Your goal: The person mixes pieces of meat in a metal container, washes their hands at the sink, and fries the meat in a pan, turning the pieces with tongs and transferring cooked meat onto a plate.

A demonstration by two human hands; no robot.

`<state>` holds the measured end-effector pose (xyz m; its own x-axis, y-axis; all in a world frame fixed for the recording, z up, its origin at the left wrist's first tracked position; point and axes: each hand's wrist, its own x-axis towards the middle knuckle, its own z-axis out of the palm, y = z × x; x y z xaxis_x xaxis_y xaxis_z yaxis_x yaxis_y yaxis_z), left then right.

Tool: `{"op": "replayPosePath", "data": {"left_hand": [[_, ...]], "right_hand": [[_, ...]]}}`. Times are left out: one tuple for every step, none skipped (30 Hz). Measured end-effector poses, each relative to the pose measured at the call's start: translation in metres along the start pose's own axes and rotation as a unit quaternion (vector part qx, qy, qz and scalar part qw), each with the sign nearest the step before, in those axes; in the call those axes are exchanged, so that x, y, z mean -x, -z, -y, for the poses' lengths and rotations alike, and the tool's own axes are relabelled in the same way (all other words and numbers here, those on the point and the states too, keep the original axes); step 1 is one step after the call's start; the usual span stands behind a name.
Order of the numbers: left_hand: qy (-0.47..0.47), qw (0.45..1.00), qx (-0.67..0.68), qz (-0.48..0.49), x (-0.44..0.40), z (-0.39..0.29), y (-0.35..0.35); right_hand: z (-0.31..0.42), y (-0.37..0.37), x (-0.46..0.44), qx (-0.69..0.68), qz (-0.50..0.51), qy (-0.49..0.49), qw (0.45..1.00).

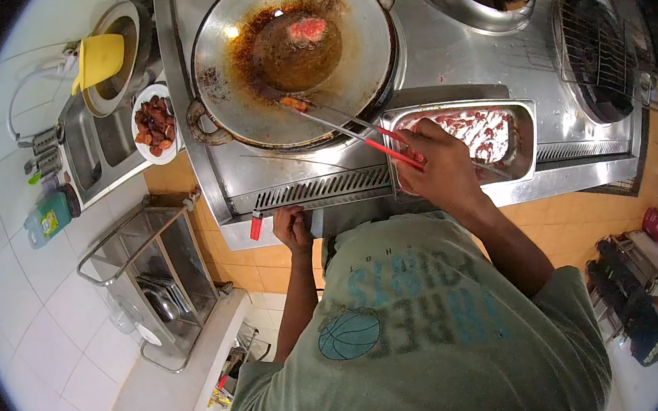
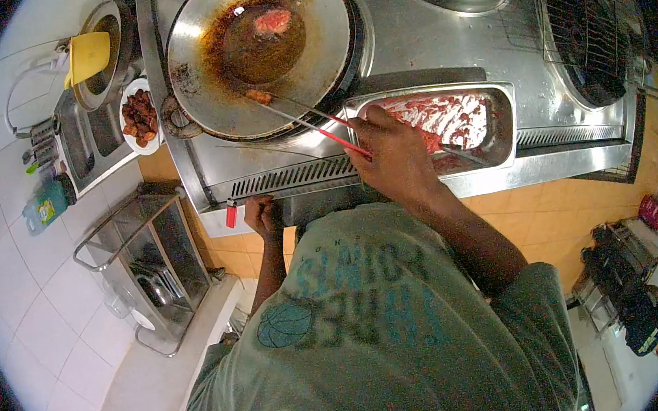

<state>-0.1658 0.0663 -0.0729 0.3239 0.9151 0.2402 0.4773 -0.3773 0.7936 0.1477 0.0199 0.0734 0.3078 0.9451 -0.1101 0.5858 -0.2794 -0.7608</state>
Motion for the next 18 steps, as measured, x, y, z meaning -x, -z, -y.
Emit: {"op": "replayPosePath", "data": {"left_hand": [[-0.002, 1.0, 0.002, -0.004, 0.0, 0.0, -0.001], [-0.004, 1.0, 0.004, -0.008, -0.001, 0.0, -0.001], [-0.001, 1.0, 0.004, -0.007, -0.001, 0.001, 0.0], [0.003, 1.0, 0.004, -0.005, 0.0, 0.003, 0.0], [0.007, 1.0, 0.005, -0.003, 0.002, 0.004, 0.001], [0.004, 1.0, 0.006, -0.005, 0.003, 0.005, 0.0], [0.0, 1.0, 0.007, -0.007, 0.003, 0.006, 0.0], [-0.003, 1.0, 0.008, -0.009, 0.003, 0.007, 0.0], [0.0, 1.0, 0.007, -0.006, 0.002, 0.007, 0.001], [0.004, 1.0, 0.006, -0.003, 0.003, 0.006, 0.001], [0.009, 1.0, 0.005, 0.0, 0.003, 0.004, 0.001], [0.009, 1.0, 0.006, 0.0, 0.003, 0.002, 0.001], [0.009, 1.0, 0.006, -0.001, 0.001, 0.001, 0.0], [0.007, 1.0, 0.006, -0.001, 0.0, 0.0, 0.001], [0.005, 1.0, 0.004, 0.001, 0.0, 0.002, 0.002], [0.003, 1.0, 0.003, 0.002, 0.001, 0.005, 0.001], [0.002, 1.0, 0.002, 0.003, 0.002, 0.007, 0.001], [0.001, 1.0, 0.001, 0.002, 0.003, 0.005, 0.0]], "right_hand": [[0.002, 0.0, 0.001, -0.002, 0.002, 0.007, 1.0], [0.004, 0.0, 0.002, -0.004, 0.004, 0.015, 1.0], [0.003, 0.0, -0.001, 0.001, 0.0, 0.01, 1.0], [0.0, 0.0, -0.003, 0.007, -0.004, 0.004, 1.0], [-0.002, 0.0, -0.004, 0.014, -0.007, -0.003, 1.0], [-0.002, -0.002, -0.004, 0.01, -0.008, -0.01, 1.0], [0.001, -0.001, -0.003, 0.007, 0.005, -0.003, 1.0], [0.005, 0.0, -0.001, 0.004, 0.018, 0.003, 1.0], [0.007, 0.001, 0.001, 0.001, 0.03, 0.009, 1.0], [0.005, 0.0, -0.001, 0.012, 0.026, 0.007, 1.0], [0.001, -0.001, -0.003, 0.023, 0.023, 0.004, 0.999], [-0.001, -0.002, -0.005, 0.033, 0.021, 0.002, 0.999], [-0.001, -0.002, -0.005, 0.034, 0.029, 0.008, 0.999], [0.002, -0.002, -0.004, 0.033, 0.037, 0.013, 0.999], [0.003, -0.003, -0.004, 0.032, 0.045, 0.016, 0.998], [0.001, -0.006, -0.006, 0.038, 0.028, 0.02, 0.999], [-0.005, -0.011, -0.01, 0.045, 0.012, 0.025, 0.999], [-0.008, -0.014, -0.013, 0.052, -0.002, 0.03, 0.998]]}}
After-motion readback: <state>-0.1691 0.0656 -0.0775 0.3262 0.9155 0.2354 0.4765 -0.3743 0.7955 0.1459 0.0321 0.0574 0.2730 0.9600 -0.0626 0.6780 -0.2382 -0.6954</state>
